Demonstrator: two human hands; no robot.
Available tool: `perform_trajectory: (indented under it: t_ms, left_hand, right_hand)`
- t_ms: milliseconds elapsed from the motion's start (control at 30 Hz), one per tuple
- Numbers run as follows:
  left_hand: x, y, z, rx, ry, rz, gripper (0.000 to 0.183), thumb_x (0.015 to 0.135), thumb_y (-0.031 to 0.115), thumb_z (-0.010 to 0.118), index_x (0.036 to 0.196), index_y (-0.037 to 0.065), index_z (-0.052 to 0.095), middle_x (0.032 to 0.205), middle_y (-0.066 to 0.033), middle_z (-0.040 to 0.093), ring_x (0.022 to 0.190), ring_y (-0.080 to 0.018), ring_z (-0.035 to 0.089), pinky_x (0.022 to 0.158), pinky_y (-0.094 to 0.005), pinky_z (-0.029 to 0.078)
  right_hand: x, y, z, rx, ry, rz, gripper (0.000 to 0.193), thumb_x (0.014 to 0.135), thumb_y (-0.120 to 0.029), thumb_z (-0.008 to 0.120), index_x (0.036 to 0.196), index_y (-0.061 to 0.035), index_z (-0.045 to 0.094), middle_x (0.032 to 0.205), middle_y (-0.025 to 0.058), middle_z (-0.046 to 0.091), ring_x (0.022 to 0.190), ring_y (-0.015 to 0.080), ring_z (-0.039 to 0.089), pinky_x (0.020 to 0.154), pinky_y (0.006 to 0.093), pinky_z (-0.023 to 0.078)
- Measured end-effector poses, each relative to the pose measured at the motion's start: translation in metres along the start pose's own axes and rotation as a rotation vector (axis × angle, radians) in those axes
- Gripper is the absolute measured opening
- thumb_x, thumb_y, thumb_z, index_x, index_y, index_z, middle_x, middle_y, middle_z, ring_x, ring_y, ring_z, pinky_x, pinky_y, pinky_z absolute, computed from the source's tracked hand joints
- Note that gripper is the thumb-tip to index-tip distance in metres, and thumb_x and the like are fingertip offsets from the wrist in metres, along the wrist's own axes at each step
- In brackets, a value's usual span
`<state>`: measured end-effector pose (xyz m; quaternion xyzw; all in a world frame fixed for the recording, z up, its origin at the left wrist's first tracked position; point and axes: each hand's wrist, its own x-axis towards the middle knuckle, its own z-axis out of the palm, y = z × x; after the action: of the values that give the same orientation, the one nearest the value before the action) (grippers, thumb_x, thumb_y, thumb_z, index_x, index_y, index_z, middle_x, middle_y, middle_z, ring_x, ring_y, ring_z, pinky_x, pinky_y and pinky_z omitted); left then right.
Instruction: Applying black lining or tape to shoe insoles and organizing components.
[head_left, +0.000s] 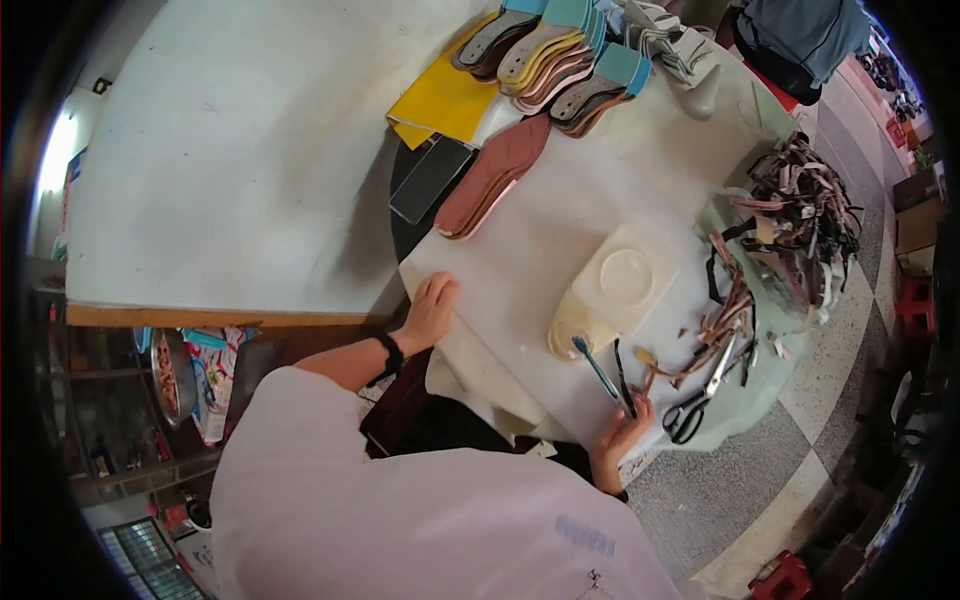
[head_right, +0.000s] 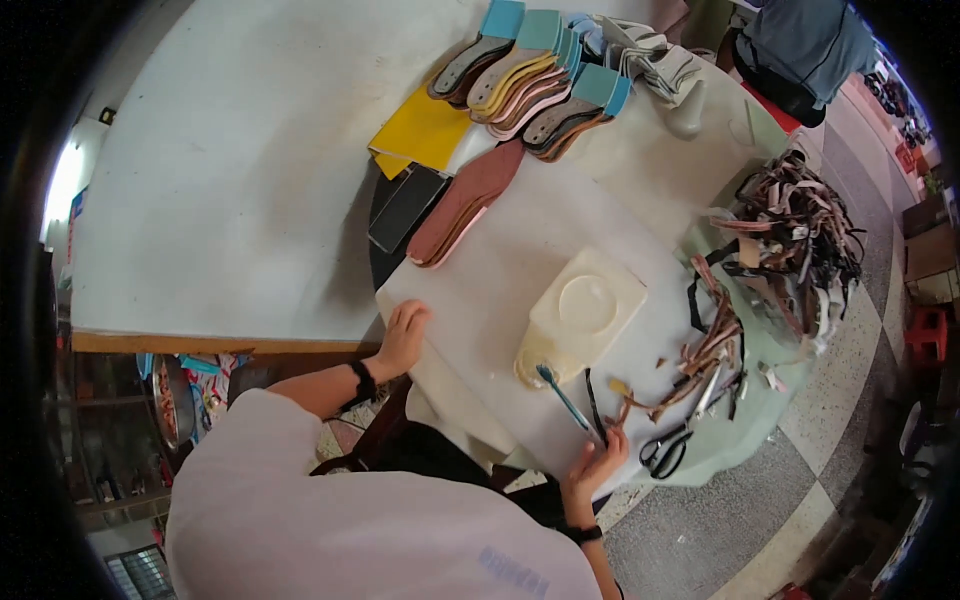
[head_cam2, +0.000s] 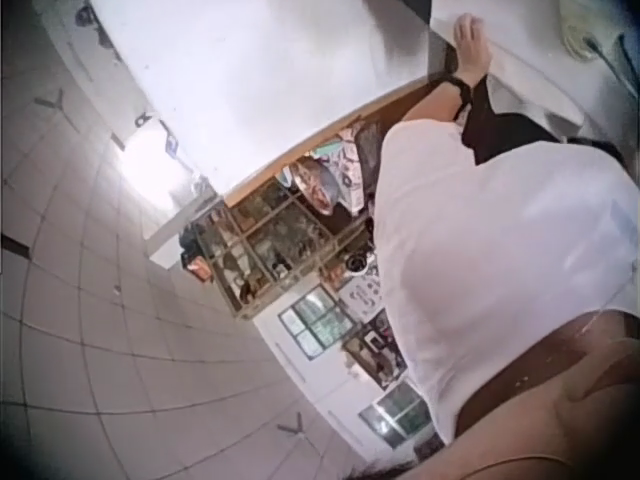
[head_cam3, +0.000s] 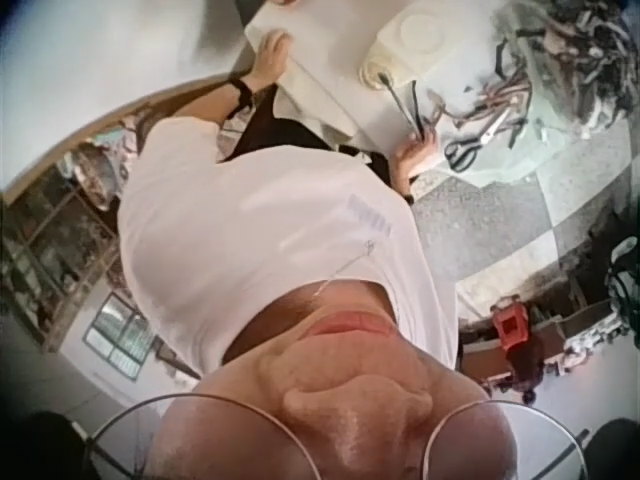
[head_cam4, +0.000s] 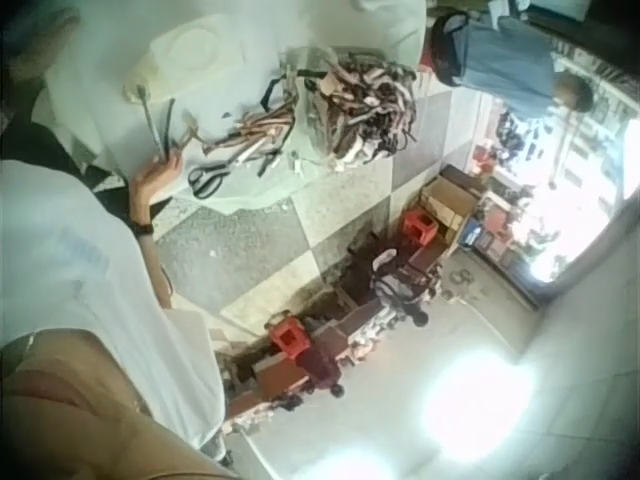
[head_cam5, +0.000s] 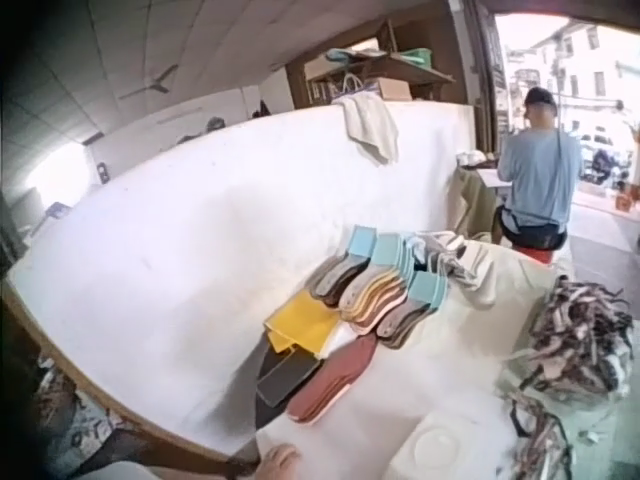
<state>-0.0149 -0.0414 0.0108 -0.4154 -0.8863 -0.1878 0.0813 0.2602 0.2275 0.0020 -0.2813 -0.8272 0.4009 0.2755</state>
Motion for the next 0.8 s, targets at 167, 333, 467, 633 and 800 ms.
perform_trajectory:
  t_ms: [167, 333, 467, 633, 800]
  left_hand:
    - [0.005, 0.011, 0.000, 0.028, -0.031, -0.065, 0.029, 0.076, -0.002, 0.049, 0.105, -0.001, 0.051, 0.115, -0.0176, 0.047, 0.111, -0.0355, 0.044, 0.096, -0.0439, 0.035]
    - [0.014, 0.025, -0.008, -0.068, -0.139, -0.204, 0.031, 0.076, -0.004, 0.048, 0.106, -0.004, 0.051, 0.118, -0.0202, 0.046, 0.113, -0.0396, 0.042, 0.096, -0.0441, 0.036]
    - [0.011, 0.033, -0.014, -0.107, -0.156, -0.325, 0.032, 0.076, -0.003, 0.050, 0.108, -0.004, 0.051, 0.117, -0.0226, 0.046, 0.114, -0.0406, 0.042, 0.095, -0.0438, 0.039]
    - [-0.037, 0.050, -0.016, -0.164, -0.111, -0.714, 0.036, 0.075, 0.004, 0.056, 0.110, -0.005, 0.050, 0.121, -0.0269, 0.044, 0.114, -0.0429, 0.042, 0.095, -0.0457, 0.039]
    - [-0.161, 0.073, -0.025, -0.198, -0.193, -0.979, 0.030, 0.076, 0.011, 0.054, 0.103, -0.004, 0.055, 0.106, -0.0306, 0.056, 0.100, -0.0476, 0.051, 0.087, -0.0498, 0.042]
  right_hand:
    - [0.011, -0.011, -0.004, -0.064, -0.019, 0.019, 0.036, 0.084, -0.002, 0.057, 0.118, 0.0004, 0.046, 0.122, 0.0218, 0.043, 0.114, 0.0365, 0.043, 0.099, 0.0420, 0.034]
    - [0.021, -0.025, -0.032, -0.085, -0.004, -0.095, 0.026, 0.084, 0.001, 0.058, 0.109, -0.0015, 0.051, 0.117, 0.0173, 0.046, 0.103, 0.0307, 0.050, 0.085, 0.0376, 0.043]
    - [0.015, -0.018, -0.077, 0.016, 0.009, -0.029, 0.021, 0.083, 0.005, 0.057, 0.102, -0.0019, 0.054, 0.115, 0.0149, 0.047, 0.086, 0.0213, 0.057, 0.064, 0.0260, 0.049]
    - [-0.026, 0.031, -0.152, -0.096, 0.028, 0.056, 0.016, 0.082, 0.005, 0.055, 0.097, -0.0010, 0.054, 0.109, 0.0151, 0.049, 0.080, 0.0242, 0.054, 0.060, 0.0293, 0.046]
    - [-0.093, 0.124, -0.216, -0.282, -0.238, 0.160, 0.008, 0.083, 0.001, 0.053, 0.092, 0.0024, 0.053, 0.098, 0.0193, 0.054, 0.082, 0.0341, 0.055, 0.066, 0.0405, 0.046]
